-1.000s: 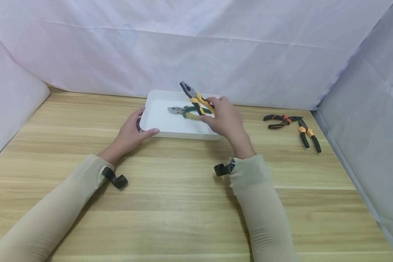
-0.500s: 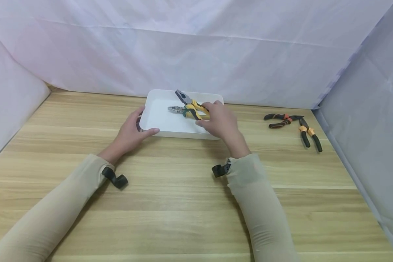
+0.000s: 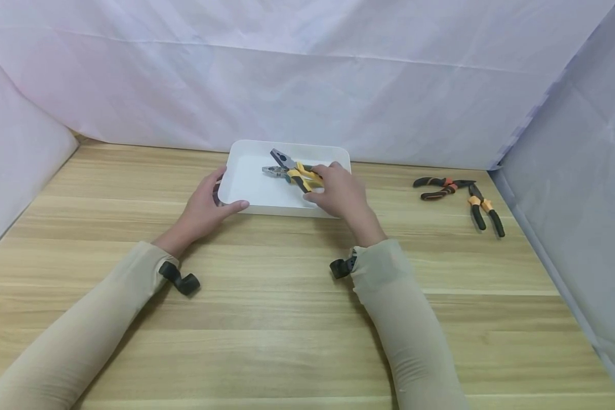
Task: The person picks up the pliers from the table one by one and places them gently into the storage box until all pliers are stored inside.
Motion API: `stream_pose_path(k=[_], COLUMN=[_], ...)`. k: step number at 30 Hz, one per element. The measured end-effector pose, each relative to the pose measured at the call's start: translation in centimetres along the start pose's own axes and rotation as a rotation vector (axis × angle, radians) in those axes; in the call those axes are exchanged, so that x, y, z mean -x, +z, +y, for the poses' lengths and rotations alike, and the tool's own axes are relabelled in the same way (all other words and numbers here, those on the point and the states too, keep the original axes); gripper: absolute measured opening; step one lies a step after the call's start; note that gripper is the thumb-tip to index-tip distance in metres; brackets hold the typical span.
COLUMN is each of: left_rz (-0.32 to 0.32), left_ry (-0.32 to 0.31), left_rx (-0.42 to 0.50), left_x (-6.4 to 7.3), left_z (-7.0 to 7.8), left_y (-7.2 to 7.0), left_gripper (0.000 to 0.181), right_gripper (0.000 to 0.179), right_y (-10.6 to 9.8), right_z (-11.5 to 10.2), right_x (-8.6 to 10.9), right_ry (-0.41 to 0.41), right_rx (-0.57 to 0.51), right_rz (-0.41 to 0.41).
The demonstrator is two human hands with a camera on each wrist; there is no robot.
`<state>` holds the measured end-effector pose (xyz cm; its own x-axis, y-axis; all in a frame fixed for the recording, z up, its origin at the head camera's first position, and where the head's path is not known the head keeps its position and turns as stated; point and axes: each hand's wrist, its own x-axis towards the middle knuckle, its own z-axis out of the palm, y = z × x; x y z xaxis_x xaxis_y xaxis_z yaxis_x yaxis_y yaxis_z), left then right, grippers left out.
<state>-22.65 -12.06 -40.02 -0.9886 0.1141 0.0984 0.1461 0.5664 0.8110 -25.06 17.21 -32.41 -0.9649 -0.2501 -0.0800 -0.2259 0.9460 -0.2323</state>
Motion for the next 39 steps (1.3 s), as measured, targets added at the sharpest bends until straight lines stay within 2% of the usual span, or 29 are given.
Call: stream_pose_path(k=[17, 32, 35, 39], left_rz=[-0.003, -0.007, -0.007, -0.006], left_ry=[-0.004, 0.001, -0.005, -0.005], left_rx=[-0.010, -0.006, -0.013, -0.022], left_x=[0.1, 0.1, 0.1, 0.0], left_z=[0.2, 0.2, 0.2, 0.2], left_y=[0.0, 0.1, 0.1, 0.0], left_gripper=[0.108, 0.108, 0.109, 0.108], right_gripper=[0.070, 0.068, 0.063, 0.040], right_y=[0.7, 1.1, 1.3, 1.4], right_z=[0.7, 0.2, 0.3, 0.4], right_x=[-0.4, -0.8, -0.8, -1.0], right_ry=[-0.009, -0.040, -0.062, -0.077], right_rx=[0.019, 0.074, 0.073, -0.037], right_rz=[-0.027, -0.092, -0.102, -0.072])
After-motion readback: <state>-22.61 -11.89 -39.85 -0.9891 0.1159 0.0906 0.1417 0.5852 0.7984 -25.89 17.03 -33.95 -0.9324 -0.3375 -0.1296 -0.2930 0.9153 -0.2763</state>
